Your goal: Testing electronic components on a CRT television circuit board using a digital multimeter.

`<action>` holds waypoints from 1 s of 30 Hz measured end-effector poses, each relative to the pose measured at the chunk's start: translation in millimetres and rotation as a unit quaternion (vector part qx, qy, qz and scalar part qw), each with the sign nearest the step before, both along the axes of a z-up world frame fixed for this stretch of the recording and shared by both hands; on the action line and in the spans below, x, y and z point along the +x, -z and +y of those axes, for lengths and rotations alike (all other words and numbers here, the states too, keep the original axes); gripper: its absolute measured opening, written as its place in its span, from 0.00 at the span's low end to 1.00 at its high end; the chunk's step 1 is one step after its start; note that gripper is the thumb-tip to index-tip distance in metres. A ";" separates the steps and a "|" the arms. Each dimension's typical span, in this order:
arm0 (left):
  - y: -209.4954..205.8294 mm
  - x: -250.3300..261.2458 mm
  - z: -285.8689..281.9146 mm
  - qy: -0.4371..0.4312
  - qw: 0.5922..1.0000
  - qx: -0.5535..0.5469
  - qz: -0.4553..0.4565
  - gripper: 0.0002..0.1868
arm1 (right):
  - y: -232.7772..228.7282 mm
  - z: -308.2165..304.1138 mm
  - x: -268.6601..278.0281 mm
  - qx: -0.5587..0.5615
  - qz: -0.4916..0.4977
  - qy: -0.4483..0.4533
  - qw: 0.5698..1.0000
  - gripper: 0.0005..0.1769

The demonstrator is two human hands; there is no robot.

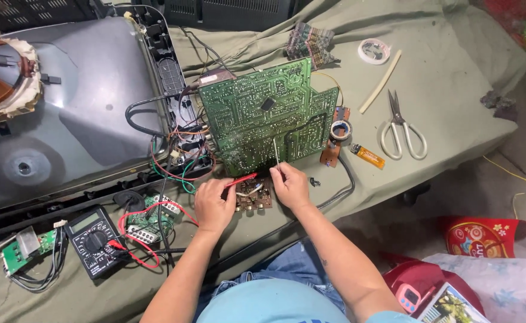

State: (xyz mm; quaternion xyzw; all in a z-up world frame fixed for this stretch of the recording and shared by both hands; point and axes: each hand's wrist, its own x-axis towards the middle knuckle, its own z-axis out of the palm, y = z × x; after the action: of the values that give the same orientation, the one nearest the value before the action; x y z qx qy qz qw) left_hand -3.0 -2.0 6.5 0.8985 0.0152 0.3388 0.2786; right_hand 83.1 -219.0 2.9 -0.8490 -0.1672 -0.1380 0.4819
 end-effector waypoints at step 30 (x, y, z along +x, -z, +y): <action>-161.5 -12.8 -11.8 0.098 0.994 -0.048 -0.003 0.11 | -11.1 5.6 3.3 -0.148 -0.028 -0.032 0.988 0.14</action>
State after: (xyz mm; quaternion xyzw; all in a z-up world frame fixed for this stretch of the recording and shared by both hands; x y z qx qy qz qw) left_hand -15.7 -13.8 168.1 0.8801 -0.0578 0.3114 0.3538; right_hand 86.3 -213.4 14.0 -0.9010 -0.2267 -0.1198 0.3500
